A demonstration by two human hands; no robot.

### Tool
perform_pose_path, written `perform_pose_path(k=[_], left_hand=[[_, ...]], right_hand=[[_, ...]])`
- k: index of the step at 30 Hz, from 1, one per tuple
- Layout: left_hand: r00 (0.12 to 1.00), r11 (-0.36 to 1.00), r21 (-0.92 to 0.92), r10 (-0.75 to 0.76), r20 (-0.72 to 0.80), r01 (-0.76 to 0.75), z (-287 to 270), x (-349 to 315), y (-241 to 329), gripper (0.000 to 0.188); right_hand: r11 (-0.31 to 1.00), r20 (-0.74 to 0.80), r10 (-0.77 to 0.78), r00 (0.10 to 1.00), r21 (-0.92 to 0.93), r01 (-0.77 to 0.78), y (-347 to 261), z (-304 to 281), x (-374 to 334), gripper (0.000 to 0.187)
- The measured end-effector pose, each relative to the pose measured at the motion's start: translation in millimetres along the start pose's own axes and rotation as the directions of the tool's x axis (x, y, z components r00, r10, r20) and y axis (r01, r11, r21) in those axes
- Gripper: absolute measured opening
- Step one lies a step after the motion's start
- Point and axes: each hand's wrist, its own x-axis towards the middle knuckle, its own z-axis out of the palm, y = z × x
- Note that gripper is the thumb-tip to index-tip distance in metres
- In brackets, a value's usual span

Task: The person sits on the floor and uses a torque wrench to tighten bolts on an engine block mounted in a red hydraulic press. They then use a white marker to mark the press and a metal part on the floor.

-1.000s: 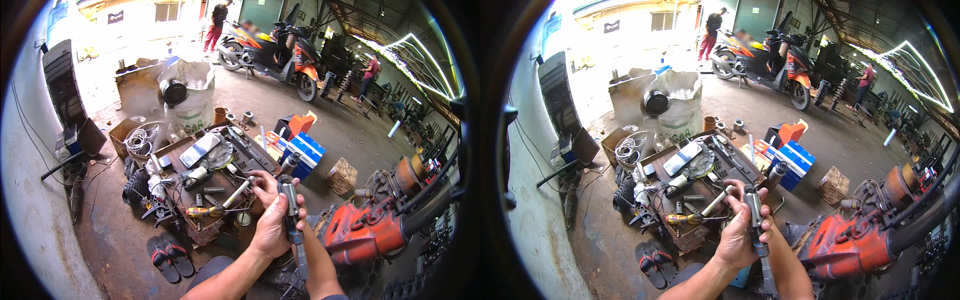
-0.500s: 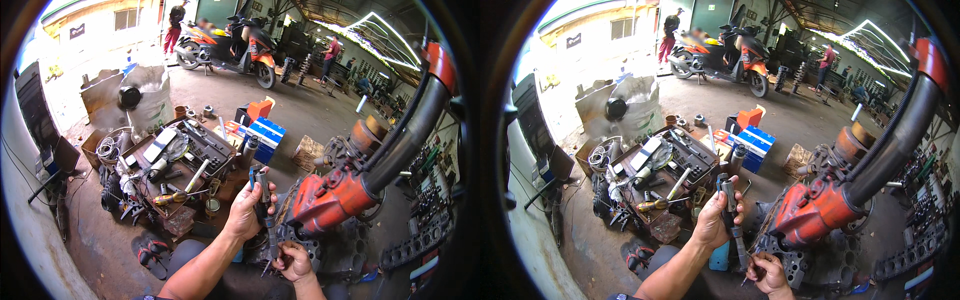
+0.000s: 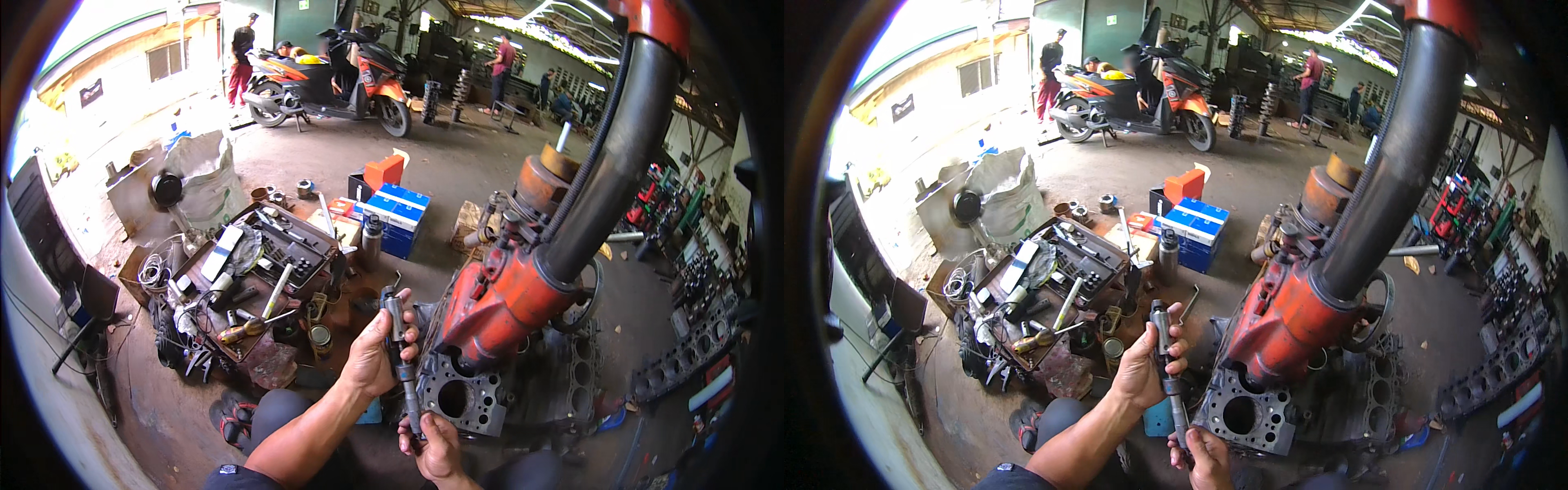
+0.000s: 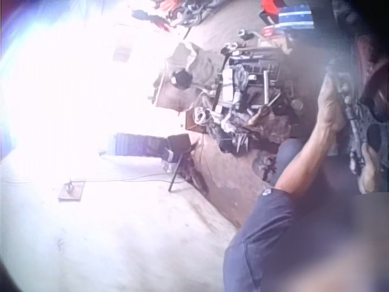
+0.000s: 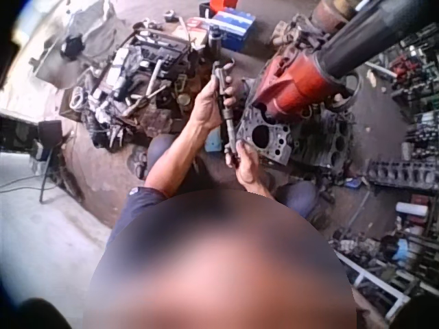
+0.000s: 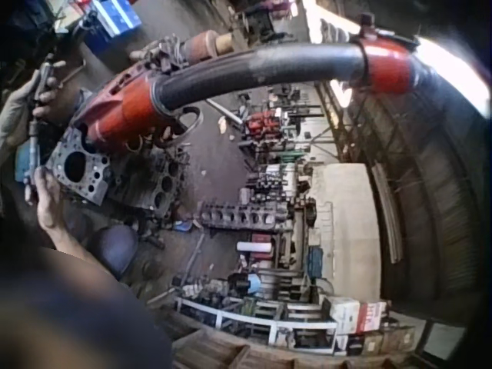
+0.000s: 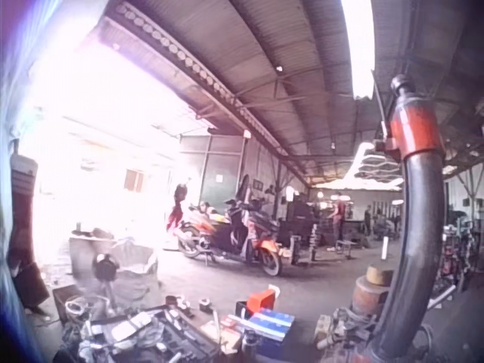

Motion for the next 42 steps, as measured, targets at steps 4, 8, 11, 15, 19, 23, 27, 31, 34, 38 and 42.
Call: perform_pose_path(k=[4, 8, 11, 15, 19, 23, 27, 31, 34, 38, 42], left_hand=[[1.0, 0.999, 0.036, 0.01, -0.013, -0.01, -6, 3, 0, 0.062], [1.0, 0.998, 0.063, 0.025, -0.015, -0.024, -7, 5, 2, 0.063], [0.999, 1.0, 0.026, 0.019, -0.029, -0.018, -8, 6, 3, 0.061], [0.999, 0.999, -0.049, -0.01, -0.043, 0.008, -10, 5, 3, 0.059], [0.998, 0.996, -0.082, -0.038, -0.044, 0.034, -9, 3, 2, 0.06], [0.998, 0.994, -0.103, -0.041, -0.037, 0.037, -4, 3, 2, 0.06], [0.998, 0.998, -0.052, -0.034, -0.053, 0.031, -2, 3, 2, 0.061], [0.997, 0.997, -0.066, -0.042, -0.061, 0.038, -3, 0, -1, 0.059], [0.997, 0.996, -0.084, -0.04, -0.06, 0.035, -1, -1, -2, 0.061], [0.998, 0.991, -0.12, -0.062, 0.002, 0.062, 2, 0, -1, 0.058], [0.998, 0.989, -0.134, -0.069, 0.007, 0.069, 1, 0, -2, 0.059]], right_hand=[[0.998, -0.035, -0.048, 0.998, 0.042, 0.049, 10, -8, 4, 0.021], [0.997, 0.0, -0.072, 0.997, 0.014, 0.072, 13, -8, 7, 0.013], [0.993, -0.009, -0.024, 1.0, 0.115, 0.025, 10, -5, 6, 0.017], [0.976, 0.072, 0.071, 0.995, 0.2, -0.084, 1, 2, 3, 0.029], [0.97, 0.102, 0.111, 0.989, 0.205, -0.13, -10, 14, -4, 0.039], [0.947, 0.042, 0.164, 0.985, 0.274, -0.17, -15, 22, -6, 0.033], [0.967, 0.11, 0.158, 0.981, 0.184, -0.176, -13, 15, -1, 0.043], [0.972, 0.111, 0.154, 0.982, 0.162, -0.171, -6, 8, -6, 0.044], [0.972, 0.135, 0.134, 0.982, 0.173, -0.157, -4, 8, -8, 0.044], [0.965, 0.164, 0.115, 0.98, 0.216, -0.149, -5, 12, -9, 0.04], [0.96, 0.173, 0.103, 0.979, 0.24, -0.144, -4, 14, -10, 0.039]])
